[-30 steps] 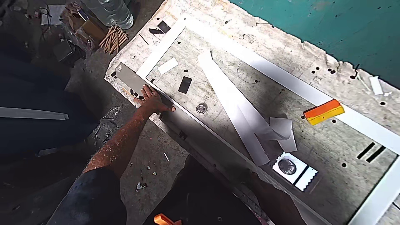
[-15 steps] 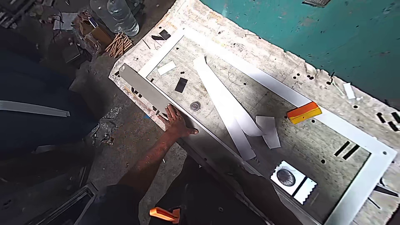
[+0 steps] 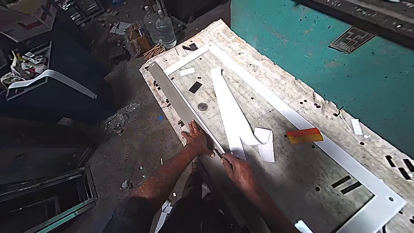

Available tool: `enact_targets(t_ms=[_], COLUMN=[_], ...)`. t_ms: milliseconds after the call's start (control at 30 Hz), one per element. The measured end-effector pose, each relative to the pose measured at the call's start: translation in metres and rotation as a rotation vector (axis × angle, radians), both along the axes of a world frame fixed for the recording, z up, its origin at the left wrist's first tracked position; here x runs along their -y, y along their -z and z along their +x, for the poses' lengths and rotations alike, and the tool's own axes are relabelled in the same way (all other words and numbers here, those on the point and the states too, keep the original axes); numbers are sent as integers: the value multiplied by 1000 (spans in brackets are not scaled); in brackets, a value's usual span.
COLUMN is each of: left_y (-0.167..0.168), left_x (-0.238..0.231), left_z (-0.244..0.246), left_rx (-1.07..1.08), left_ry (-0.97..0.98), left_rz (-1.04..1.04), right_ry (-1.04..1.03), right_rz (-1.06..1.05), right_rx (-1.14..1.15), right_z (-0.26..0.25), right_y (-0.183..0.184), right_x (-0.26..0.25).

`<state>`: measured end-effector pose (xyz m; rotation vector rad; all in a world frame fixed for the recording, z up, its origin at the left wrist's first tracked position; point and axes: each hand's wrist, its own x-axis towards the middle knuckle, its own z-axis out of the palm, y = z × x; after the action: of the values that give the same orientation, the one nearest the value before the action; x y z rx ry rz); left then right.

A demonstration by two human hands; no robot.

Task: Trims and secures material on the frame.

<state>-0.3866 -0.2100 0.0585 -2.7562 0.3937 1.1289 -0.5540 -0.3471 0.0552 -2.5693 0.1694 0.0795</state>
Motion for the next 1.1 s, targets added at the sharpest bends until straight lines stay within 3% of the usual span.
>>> enact_targets(t_ms=[233, 400, 800, 1100], left_y=[-2, -2, 1, 3], left_x=[-1, -3, -9, -8], left_z=[2, 2, 2, 2], left_rx=[-14, -22, -25, -34], left_ry=[-8, -15, -40, -24], left_rz=[-43, -50, -108, -91], right_ry=[-249, -293, -351, -430], right_rz=[-36, -102, -177, -148], right_rx=[-97, -140, -167, -114], right_z=[157, 224, 261, 251], right_y=[-1, 7, 9, 9], right_x=[-17, -37, -51, -46])
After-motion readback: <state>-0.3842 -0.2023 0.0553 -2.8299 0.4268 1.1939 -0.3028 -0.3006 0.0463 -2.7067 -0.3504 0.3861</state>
